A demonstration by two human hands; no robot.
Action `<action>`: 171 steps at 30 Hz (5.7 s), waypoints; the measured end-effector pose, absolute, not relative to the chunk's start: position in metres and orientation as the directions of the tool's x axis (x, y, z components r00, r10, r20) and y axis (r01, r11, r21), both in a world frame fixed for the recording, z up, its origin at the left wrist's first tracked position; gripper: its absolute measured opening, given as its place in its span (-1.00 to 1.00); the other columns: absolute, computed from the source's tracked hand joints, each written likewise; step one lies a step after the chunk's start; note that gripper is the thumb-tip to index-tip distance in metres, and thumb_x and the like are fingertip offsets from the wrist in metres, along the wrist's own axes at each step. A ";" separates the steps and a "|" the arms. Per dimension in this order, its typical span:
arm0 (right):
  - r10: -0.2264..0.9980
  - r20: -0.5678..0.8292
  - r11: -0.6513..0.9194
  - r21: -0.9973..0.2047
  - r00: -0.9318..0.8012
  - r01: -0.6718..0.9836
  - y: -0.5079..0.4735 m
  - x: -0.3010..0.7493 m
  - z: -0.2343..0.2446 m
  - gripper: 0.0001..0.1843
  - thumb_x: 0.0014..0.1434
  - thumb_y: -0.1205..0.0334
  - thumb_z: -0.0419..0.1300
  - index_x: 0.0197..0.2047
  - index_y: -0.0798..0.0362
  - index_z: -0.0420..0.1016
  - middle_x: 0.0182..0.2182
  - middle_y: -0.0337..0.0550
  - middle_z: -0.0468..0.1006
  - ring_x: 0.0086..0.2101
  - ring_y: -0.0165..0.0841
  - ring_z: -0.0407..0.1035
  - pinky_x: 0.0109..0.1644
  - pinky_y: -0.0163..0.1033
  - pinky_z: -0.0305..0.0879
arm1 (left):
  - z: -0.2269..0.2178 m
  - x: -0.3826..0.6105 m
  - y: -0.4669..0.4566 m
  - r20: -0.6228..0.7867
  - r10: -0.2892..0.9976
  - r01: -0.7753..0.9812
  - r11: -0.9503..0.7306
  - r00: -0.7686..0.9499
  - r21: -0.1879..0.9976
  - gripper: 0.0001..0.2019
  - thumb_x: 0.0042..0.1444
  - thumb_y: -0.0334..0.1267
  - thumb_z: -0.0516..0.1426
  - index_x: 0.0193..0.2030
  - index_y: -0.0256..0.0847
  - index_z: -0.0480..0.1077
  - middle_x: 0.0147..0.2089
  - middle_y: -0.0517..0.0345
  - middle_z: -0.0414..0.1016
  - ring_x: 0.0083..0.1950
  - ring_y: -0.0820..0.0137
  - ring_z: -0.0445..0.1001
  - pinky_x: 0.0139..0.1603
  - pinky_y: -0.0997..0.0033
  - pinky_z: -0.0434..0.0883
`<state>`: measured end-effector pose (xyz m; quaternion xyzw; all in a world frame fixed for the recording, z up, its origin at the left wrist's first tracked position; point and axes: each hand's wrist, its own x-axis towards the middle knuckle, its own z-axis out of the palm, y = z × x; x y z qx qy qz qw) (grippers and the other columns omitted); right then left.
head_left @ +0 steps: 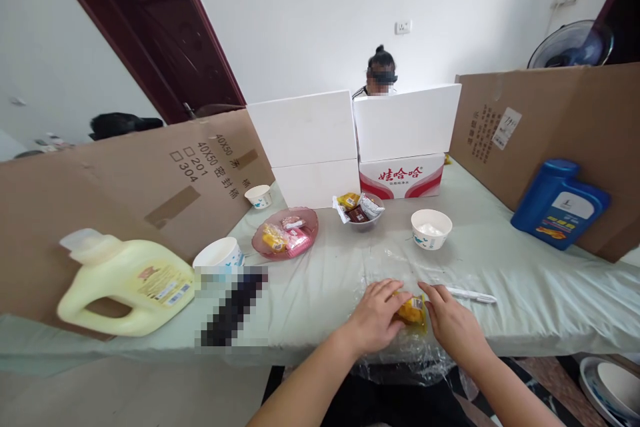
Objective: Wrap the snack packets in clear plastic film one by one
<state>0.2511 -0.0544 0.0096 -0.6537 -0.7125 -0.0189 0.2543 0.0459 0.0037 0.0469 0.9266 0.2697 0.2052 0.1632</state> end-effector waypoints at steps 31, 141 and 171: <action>0.770 0.635 0.228 -0.186 -0.060 0.956 -0.054 0.260 -0.031 -0.74 0.24 0.34 0.02 -0.10 -0.02 0.49 -0.14 -0.14 0.55 -0.19 -0.33 0.47 -0.17 -0.28 0.35 | 0.114 0.045 0.152 0.415 0.534 0.627 -0.770 0.737 -0.122 -0.70 0.08 -0.40 0.09 -0.03 -0.16 0.43 0.15 -0.06 0.36 0.26 0.05 0.19 0.24 -0.10 0.08; 0.979 0.197 0.119 -0.395 -0.042 0.911 -0.025 0.226 0.007 -0.69 0.34 0.11 -0.14 -0.22 -0.02 0.38 -0.32 -0.14 0.58 -0.38 -0.29 0.47 -0.39 -0.25 0.19 | 0.024 -0.104 0.021 0.240 0.963 0.903 -0.212 0.126 0.374 -0.82 0.24 -0.31 0.01 -0.18 -0.13 0.45 -0.21 0.15 0.58 -0.20 0.35 0.54 -0.14 0.41 0.40; 0.836 0.392 0.410 0.017 -0.383 0.912 -0.051 0.229 -0.040 -0.10 0.09 0.06 0.17 0.41 0.11 -0.11 0.35 0.04 0.05 0.32 -0.07 -0.09 0.33 0.09 -0.13 | 0.000 -0.087 0.015 0.084 0.938 0.937 -0.343 0.337 0.072 -0.39 0.27 0.03 -0.01 0.39 -0.17 0.06 0.45 -0.10 -0.05 0.45 0.04 -0.09 0.36 -0.10 0.00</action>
